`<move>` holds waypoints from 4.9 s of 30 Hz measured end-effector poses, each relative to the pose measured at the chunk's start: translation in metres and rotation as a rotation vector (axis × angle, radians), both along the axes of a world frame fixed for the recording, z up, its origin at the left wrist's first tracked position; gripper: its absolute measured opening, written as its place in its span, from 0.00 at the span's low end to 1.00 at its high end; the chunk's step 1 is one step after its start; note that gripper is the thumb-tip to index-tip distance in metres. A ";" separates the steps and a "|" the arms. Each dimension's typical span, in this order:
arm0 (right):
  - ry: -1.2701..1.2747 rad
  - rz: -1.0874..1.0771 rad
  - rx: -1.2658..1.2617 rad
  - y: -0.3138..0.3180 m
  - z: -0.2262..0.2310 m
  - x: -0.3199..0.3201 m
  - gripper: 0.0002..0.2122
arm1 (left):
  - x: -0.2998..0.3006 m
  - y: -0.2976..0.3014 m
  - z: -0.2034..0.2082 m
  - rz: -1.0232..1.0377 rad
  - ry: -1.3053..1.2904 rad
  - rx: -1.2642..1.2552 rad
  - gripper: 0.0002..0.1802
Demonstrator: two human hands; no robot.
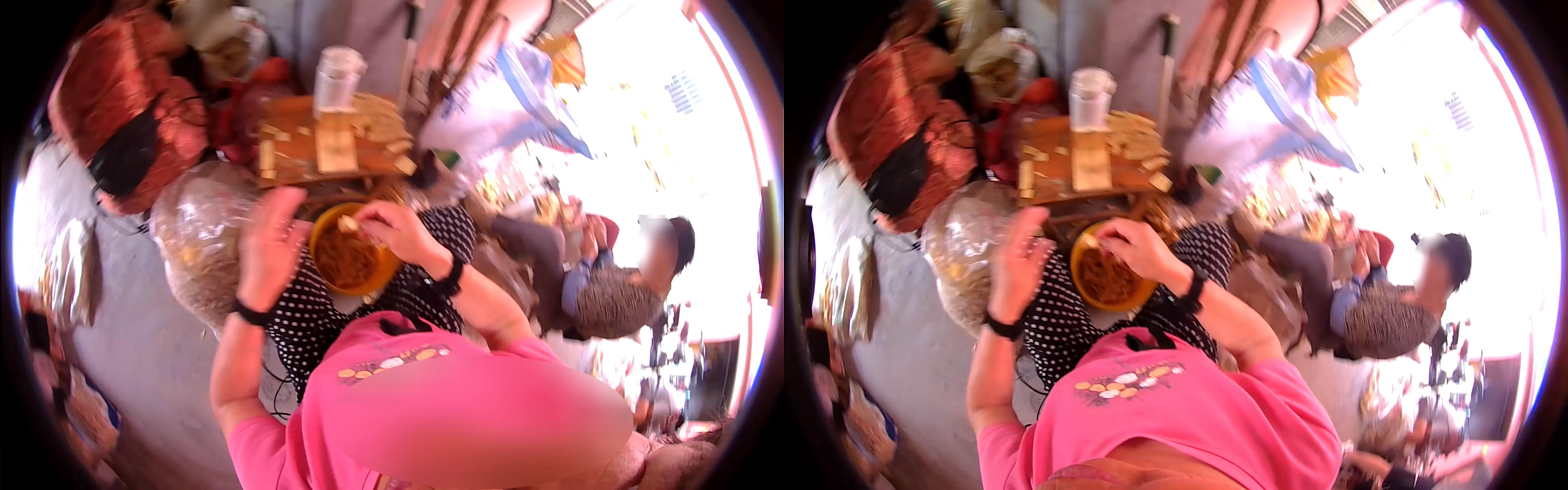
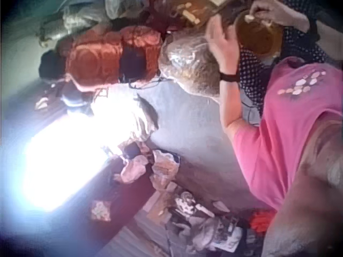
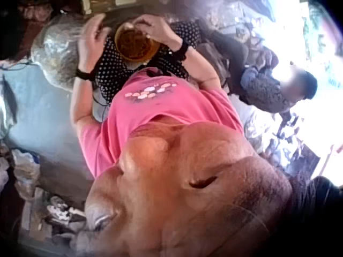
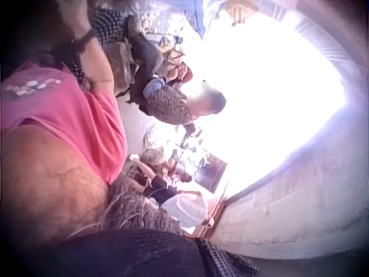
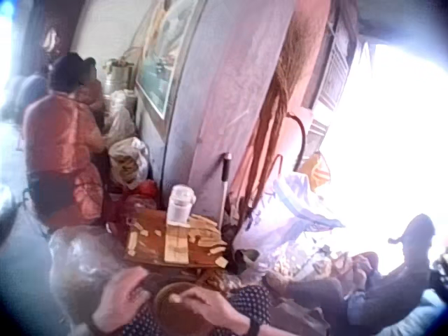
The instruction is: The person folds and organizes thin strips of plant-based material, handling them one at a time and placing them into a yellow bucket.
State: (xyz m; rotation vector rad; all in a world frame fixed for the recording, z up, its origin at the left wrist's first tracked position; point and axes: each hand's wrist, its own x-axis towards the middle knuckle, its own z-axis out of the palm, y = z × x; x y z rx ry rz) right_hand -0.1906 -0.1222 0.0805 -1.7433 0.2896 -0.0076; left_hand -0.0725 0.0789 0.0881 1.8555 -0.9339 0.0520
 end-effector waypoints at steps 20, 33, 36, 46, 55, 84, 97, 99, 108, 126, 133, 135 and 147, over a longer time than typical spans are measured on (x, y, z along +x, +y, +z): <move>0.735 0.604 0.215 -0.064 0.165 0.044 0.11 | 0.043 -0.055 0.070 -0.923 0.605 -0.200 0.12; 0.391 0.608 -0.017 -0.016 0.128 0.019 0.11 | 0.016 -0.010 0.079 -0.692 0.397 -0.033 0.15; 0.306 0.350 -0.053 -0.010 0.117 -0.004 0.12 | -0.005 -0.024 0.088 -0.758 0.433 0.295 0.13; 0.042 0.192 0.199 -0.040 0.038 -0.045 0.10 | -0.029 -0.049 0.031 -0.844 1.220 0.214 0.09; 0.027 0.058 0.544 -0.015 -0.008 -0.029 0.13 | -0.042 -0.047 -0.011 -0.644 1.227 -0.582 0.05; 0.186 -0.214 0.568 -0.041 -0.028 -0.029 0.14 | -0.031 -0.099 -0.062 -0.657 1.313 -0.556 0.14; 0.011 -0.283 1.526 -0.017 -0.099 -0.014 0.11 | -0.040 -0.105 -0.077 -0.533 0.351 -0.127 0.13; -0.131 -0.377 1.353 -0.018 -0.104 -0.013 0.09 | -0.047 -0.105 -0.084 -0.322 0.410 -0.178 0.14; -0.280 -0.489 0.407 -0.015 -0.111 -0.018 0.07 | -0.041 -0.112 -0.077 -0.157 0.424 -0.042 0.17; -0.129 -0.356 0.304 -0.036 -0.093 -0.027 0.03 | -0.030 -0.117 -0.074 -0.420 0.547 0.076 0.12; 0.086 -0.459 0.525 -0.040 -0.102 -0.020 0.06 | -0.022 -0.125 -0.083 -0.443 0.645 0.147 0.12; 0.128 -0.399 0.522 -0.046 -0.101 -0.018 0.06 | -0.021 -0.126 -0.088 -0.414 0.799 0.134 0.11; -0.033 -0.292 0.387 -0.072 -0.089 -0.002 0.06 | -0.008 -0.121 -0.095 -0.169 1.198 -0.328 0.08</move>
